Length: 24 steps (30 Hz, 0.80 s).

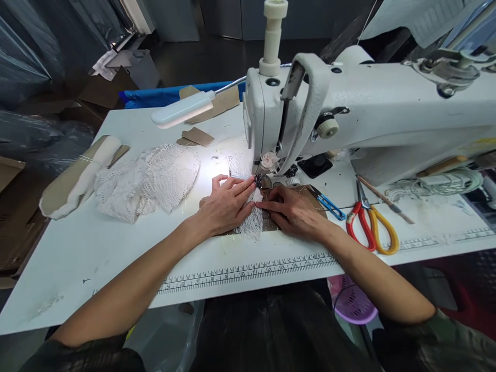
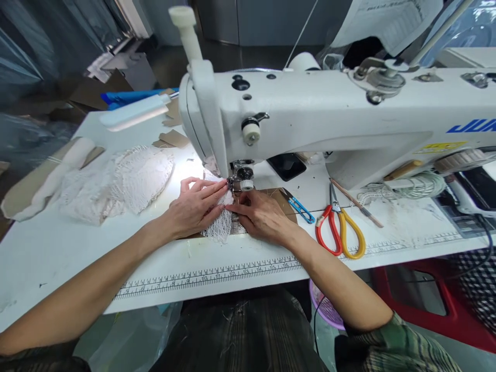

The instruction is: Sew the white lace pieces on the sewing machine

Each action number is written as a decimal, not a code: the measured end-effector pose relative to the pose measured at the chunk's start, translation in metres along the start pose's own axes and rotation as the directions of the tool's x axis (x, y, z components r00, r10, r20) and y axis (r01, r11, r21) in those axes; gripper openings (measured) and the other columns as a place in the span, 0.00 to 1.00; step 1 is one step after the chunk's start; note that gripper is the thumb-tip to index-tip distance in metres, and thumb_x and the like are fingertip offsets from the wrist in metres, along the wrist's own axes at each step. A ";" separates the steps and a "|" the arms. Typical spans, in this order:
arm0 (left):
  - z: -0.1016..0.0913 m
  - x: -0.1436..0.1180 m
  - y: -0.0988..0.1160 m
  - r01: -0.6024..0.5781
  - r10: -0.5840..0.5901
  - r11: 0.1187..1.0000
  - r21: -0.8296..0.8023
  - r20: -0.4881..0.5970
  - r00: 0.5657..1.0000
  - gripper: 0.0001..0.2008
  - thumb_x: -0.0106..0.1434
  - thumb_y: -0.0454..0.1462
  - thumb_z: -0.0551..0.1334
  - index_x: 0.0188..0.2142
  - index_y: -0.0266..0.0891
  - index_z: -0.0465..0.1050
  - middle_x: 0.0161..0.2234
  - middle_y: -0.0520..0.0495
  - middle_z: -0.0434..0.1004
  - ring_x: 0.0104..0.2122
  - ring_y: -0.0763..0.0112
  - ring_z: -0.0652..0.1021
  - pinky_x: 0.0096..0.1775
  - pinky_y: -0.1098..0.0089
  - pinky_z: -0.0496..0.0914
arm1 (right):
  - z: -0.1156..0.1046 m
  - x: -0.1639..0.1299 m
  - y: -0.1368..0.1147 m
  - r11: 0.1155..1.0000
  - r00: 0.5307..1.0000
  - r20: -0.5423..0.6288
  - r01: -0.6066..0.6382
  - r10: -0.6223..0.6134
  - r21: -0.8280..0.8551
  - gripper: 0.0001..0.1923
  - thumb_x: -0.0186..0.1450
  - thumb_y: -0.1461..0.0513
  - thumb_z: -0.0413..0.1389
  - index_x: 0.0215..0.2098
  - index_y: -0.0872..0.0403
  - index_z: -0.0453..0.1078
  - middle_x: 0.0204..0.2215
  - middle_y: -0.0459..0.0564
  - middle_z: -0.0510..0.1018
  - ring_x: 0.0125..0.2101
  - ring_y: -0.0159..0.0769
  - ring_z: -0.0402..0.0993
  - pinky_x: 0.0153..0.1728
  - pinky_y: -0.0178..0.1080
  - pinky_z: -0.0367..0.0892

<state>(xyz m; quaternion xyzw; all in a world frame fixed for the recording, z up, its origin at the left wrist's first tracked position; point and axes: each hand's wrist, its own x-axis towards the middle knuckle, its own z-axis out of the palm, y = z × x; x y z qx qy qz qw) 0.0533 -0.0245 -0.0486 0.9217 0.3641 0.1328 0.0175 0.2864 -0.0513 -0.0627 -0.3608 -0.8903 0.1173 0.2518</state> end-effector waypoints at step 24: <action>-0.004 0.002 0.002 -0.134 0.150 0.986 0.104 -0.165 0.975 0.12 0.69 0.36 0.55 0.47 0.40 0.75 0.53 0.45 0.78 0.42 0.59 0.79 0.52 0.47 0.62 | -0.004 0.002 -0.003 1.000 0.999 0.042 -0.011 0.012 -0.018 0.18 0.69 0.66 0.50 0.54 0.51 0.73 0.42 0.54 0.69 0.43 0.39 0.67 0.46 0.46 0.71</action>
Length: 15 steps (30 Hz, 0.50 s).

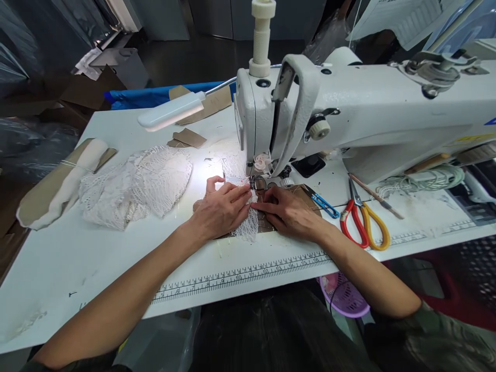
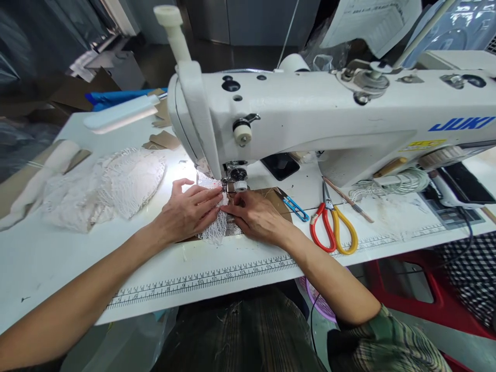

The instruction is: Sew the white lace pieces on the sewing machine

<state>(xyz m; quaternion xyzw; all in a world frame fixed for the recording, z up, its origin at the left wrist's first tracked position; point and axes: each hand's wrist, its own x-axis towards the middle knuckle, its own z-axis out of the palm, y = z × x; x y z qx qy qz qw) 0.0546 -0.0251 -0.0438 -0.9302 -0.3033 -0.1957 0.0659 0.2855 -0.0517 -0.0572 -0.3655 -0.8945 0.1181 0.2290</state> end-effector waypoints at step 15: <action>0.007 0.009 0.003 0.159 -0.169 0.982 0.098 0.098 0.981 0.16 0.72 0.38 0.51 0.51 0.39 0.73 0.53 0.42 0.77 0.43 0.56 0.76 0.47 0.51 0.64 | -0.002 0.010 -0.005 0.998 1.000 -0.005 -0.017 0.017 -0.056 0.18 0.71 0.66 0.46 0.57 0.54 0.67 0.47 0.60 0.68 0.44 0.42 0.68 0.44 0.46 0.73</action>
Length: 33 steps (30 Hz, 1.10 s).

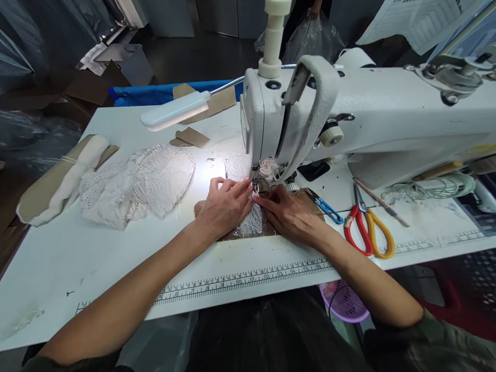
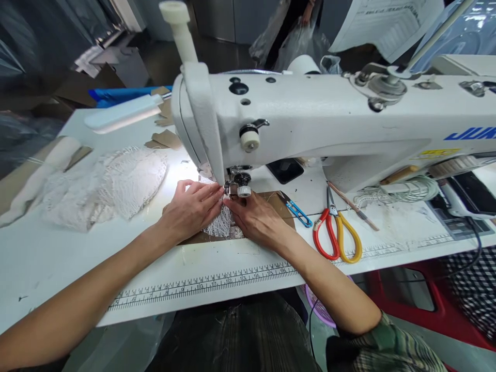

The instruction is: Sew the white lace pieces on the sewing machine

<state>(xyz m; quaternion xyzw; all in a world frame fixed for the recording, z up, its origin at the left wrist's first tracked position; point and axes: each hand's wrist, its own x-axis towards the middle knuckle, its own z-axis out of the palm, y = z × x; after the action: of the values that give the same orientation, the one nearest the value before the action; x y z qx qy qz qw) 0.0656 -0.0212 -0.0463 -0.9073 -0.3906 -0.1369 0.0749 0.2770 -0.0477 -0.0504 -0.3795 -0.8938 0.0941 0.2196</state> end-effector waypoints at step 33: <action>0.015 0.043 -0.052 0.311 -0.307 0.906 -0.287 0.058 0.950 0.18 0.64 0.49 0.61 0.45 0.38 0.72 0.52 0.34 0.71 0.50 0.49 0.71 0.48 0.51 0.67 | 0.017 -0.008 -0.003 0.968 0.996 -0.083 -0.060 0.041 -0.243 0.21 0.69 0.63 0.45 0.58 0.51 0.69 0.39 0.57 0.72 0.32 0.40 0.71 0.29 0.39 0.68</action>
<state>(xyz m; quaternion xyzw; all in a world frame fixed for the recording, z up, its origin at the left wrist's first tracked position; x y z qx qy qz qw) 0.0584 0.0478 -0.0459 -0.8358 -0.5050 -0.1981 -0.0849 0.2724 -0.0553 -0.0669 -0.4299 -0.8794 -0.0261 0.2028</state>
